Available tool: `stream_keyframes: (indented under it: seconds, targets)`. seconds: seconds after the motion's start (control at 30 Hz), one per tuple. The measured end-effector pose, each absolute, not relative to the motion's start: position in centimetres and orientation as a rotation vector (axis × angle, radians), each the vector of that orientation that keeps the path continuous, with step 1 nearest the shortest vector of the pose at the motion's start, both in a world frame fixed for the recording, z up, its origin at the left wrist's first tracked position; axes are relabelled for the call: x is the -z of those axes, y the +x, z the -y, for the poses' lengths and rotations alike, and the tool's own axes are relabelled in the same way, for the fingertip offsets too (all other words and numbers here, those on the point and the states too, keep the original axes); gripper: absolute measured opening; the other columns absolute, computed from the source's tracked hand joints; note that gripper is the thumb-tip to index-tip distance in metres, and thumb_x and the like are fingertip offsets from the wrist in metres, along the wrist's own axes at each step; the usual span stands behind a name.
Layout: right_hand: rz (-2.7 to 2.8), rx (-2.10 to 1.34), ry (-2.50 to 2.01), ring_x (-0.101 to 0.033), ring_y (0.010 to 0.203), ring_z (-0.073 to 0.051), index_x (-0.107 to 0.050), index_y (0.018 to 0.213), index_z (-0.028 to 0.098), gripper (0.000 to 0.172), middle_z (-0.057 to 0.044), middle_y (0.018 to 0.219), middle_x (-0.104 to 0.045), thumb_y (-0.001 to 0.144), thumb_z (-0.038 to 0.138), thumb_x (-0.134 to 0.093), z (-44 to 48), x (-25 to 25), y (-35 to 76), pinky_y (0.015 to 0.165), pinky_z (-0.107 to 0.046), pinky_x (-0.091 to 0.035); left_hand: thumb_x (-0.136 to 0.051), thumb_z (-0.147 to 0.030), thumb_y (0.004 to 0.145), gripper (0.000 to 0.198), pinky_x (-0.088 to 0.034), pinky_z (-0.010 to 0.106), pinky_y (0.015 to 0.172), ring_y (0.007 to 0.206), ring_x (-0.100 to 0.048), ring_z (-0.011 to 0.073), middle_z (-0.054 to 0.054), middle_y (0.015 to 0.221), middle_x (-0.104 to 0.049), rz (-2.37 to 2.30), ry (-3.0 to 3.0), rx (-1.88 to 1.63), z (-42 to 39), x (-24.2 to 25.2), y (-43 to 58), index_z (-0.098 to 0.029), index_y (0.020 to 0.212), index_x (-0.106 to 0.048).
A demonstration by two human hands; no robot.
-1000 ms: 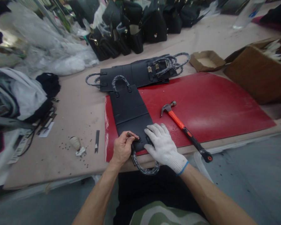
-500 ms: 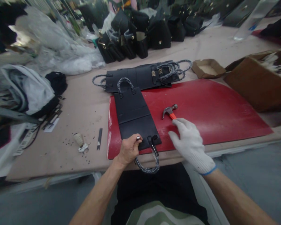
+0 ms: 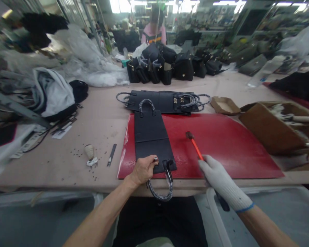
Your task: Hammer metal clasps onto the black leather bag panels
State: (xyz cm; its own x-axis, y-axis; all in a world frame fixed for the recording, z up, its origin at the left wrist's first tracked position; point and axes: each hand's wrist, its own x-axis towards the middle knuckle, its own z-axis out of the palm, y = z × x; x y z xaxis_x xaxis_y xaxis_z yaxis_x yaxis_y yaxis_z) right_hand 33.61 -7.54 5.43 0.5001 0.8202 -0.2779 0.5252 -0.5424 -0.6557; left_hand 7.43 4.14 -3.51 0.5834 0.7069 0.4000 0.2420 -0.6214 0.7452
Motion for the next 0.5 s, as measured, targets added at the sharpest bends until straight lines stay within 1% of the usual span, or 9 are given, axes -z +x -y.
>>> stream_keyframes:
  seconds: [0.07, 0.1, 0.13, 0.2, 0.3, 0.4, 0.5]
  targets:
    - [0.985, -0.962, -1.936, -0.042, 0.043, -0.014, -0.056, 0.105, 0.021, 0.034, 0.009, 0.059, -0.042, 0.098, 0.051, -0.044, 8.1, -8.2, 32.1, 0.041, -0.026, -0.035, -0.051, -0.019, 0.098, 0.017, -0.056, 0.025, 0.07, 0.074, -0.073, 0.0176, 0.004, 0.084, -0.075, -0.742, 2.171, -0.928, -4.2, 3.5, 7.4, -0.022, 0.094, -0.066]
    - [0.988, -0.989, -1.82, -0.042, 0.043, -0.013, -0.056, 0.105, 0.022, 0.037, 0.009, 0.061, -0.043, 0.098, 0.056, -0.045, 8.4, -9.5, 31.2, 0.041, -0.025, -0.035, -0.051, -0.019, 0.098, 0.016, -0.056, 0.025, 0.07, 0.074, -0.073, 0.0177, 0.005, 0.084, -0.074, -0.742, 2.172, -0.925, -4.2, 3.6, 7.4, -0.022, 0.094, -0.066]
    - [1.042, -0.966, -1.749, -0.045, 0.045, -0.014, -0.057, 0.106, 0.022, 0.037, 0.008, 0.063, -0.046, 0.099, 0.057, -0.046, 8.7, -10.7, 30.4, 0.043, -0.026, -0.038, -0.051, -0.019, 0.098, 0.016, -0.056, 0.026, 0.07, 0.074, -0.073, 0.0178, 0.005, 0.084, -0.074, -0.745, 2.171, -0.923, -4.2, 3.6, 7.4, -0.022, 0.094, -0.066]
    - [1.241, -0.811, -1.74, -0.054, 0.051, -0.016, -0.059, 0.104, 0.023, 0.035, 0.004, 0.066, -0.055, 0.1, 0.055, -0.045, 9.5, -12.0, 29.0, 0.048, -0.027, -0.043, -0.051, -0.02, 0.098, 0.016, -0.057, 0.026, 0.071, 0.075, -0.074, 0.0181, 0.005, 0.085, -0.075, -0.753, 2.172, -0.929, -4.2, 3.7, 7.3, -0.022, 0.095, -0.066]
    - [1.596, -0.553, -1.888, -0.062, 0.057, -0.02, -0.061, 0.091, 0.023, 0.032, -0.002, 0.067, -0.063, 0.1, 0.049, -0.043, 10.3, -11.4, 28.2, 0.053, -0.029, -0.042, -0.051, -0.018, 0.098, 0.016, -0.056, 0.025, 0.069, 0.074, -0.074, 0.0183, 0.005, 0.083, -0.074, -0.746, 2.195, -0.949, -4.1, 4.0, 7.3, -0.022, 0.094, -0.067]
    - [1.768, -0.509, -2.012, -0.064, 0.059, -0.022, -0.058, 0.079, 0.025, 0.032, -0.005, 0.065, -0.065, 0.097, 0.047, -0.043, 10.5, -11.0, 28.4, 0.053, -0.03, -0.041, -0.051, -0.018, 0.097, 0.017, -0.054, 0.024, 0.064, 0.07, -0.072, 0.0177, 0.004, 0.08, -0.074, -0.744, 2.198, -0.961, -4.1, 4.2, 7.4, -0.022, 0.094, -0.067]
    - [1.643, -0.501, -1.959, -0.058, 0.053, -0.021, -0.057, 0.078, 0.027, 0.035, -0.004, 0.062, -0.062, 0.098, 0.053, -0.046, 10.4, -13.9, 28.2, 0.05, -0.031, -0.039, -0.052, -0.02, 0.097, 0.016, -0.055, 0.025, 0.067, 0.072, -0.073, 0.0178, 0.005, 0.083, -0.075, -0.762, 2.169, -0.959, -4.1, 4.2, 7.4, -0.023, 0.095, -0.068]
